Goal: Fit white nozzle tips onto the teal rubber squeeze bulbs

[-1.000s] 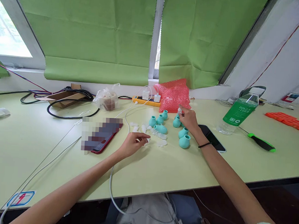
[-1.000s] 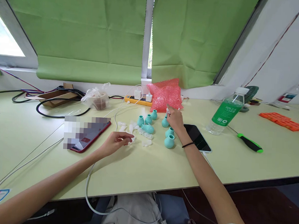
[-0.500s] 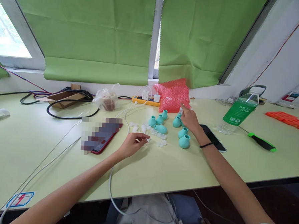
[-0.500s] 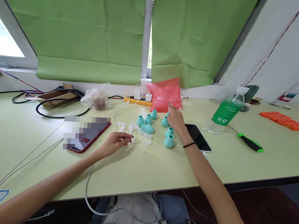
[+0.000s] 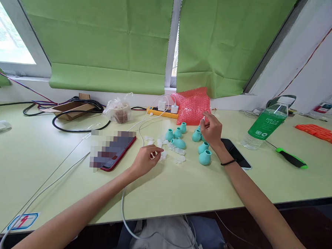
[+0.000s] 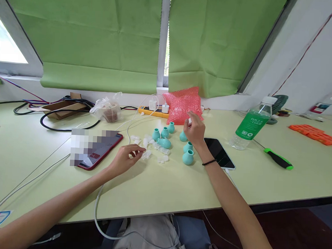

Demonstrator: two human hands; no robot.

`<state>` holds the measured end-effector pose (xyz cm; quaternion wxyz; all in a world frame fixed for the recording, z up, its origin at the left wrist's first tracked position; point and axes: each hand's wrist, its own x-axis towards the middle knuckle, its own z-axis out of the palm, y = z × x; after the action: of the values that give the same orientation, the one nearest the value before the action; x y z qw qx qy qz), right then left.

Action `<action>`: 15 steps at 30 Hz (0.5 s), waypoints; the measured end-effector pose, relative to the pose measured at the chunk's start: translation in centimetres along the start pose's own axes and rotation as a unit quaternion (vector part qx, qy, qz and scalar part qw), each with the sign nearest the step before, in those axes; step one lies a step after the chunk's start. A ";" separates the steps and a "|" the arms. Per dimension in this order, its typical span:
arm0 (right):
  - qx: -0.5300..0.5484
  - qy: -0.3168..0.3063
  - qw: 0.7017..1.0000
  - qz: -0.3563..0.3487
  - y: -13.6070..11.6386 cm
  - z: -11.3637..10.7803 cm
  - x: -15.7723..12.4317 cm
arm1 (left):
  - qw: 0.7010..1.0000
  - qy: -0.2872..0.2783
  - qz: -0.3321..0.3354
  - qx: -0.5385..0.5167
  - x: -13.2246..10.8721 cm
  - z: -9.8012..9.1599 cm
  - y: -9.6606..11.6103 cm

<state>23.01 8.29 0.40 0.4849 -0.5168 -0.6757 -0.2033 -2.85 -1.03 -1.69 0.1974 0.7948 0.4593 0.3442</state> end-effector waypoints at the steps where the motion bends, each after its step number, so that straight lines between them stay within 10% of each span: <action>1: 0.018 0.000 1.000 -0.002 -0.7 -0.1 -0.2 | 0.999 0.015 0.014 0.036 0.0 0.0 -0.1; 9: 0.111 -0.123 0.973 -0.162 -5.5 -1.4 -1.6 | 0.977 -0.021 0.086 0.195 -0.4 0.6 -0.9; 15: 0.084 -0.167 0.972 -0.143 -5.2 -1.4 -1.4 | 0.965 -0.024 0.098 0.240 -0.4 0.8 -1.3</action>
<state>19.02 4.51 1.05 0.3730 -0.3991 -0.8284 -0.1236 -3.12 -0.70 -3.20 -0.0230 0.8682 0.4432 0.2222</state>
